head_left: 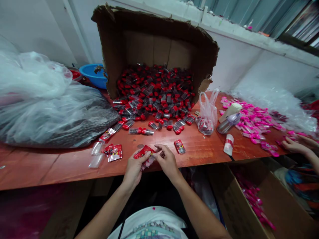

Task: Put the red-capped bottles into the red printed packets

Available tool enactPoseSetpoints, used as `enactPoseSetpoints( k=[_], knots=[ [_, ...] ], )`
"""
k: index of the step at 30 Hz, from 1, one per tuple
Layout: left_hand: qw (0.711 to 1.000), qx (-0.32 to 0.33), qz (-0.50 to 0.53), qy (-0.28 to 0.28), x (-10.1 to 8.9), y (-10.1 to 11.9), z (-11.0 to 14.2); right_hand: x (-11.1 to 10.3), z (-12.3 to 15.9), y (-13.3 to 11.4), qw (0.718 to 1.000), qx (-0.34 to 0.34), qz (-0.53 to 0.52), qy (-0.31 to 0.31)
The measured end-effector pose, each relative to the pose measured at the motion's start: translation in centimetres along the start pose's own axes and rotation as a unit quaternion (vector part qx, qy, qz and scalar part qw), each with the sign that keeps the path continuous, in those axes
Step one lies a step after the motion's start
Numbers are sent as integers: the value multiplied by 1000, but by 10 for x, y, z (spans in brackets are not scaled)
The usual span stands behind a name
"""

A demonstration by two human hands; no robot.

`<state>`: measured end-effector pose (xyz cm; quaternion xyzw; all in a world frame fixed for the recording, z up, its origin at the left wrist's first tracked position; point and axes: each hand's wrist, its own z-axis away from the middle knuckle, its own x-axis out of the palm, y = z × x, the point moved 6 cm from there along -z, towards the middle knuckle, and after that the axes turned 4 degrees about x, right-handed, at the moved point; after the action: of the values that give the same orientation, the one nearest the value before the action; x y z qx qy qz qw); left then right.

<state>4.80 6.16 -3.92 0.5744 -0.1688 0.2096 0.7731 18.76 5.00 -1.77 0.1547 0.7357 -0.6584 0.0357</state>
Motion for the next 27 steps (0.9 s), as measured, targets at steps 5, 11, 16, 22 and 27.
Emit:
enactPoseSetpoints(
  k=[5, 11, 16, 22, 27],
  knots=[
    [1000, 27, 13, 8, -4, 4, -2, 10, -8, 11, 996, 52, -56, -38],
    [998, 26, 49, 25, -15, 9, -7, 25, -18, 1, 995, 3, -39, -90],
    [993, 4, 96, 62, -20, 13, -9, 1, -66, 8, 995, 15, 76, 65],
    [975, -68, 169, 129, -22, 11, -5, -18, -126, 29, 978, 43, 134, 153],
    [963, -96, 210, 137, -28, 15, -6, -9, -104, 18, 988, 31, 101, 112]
  ],
)
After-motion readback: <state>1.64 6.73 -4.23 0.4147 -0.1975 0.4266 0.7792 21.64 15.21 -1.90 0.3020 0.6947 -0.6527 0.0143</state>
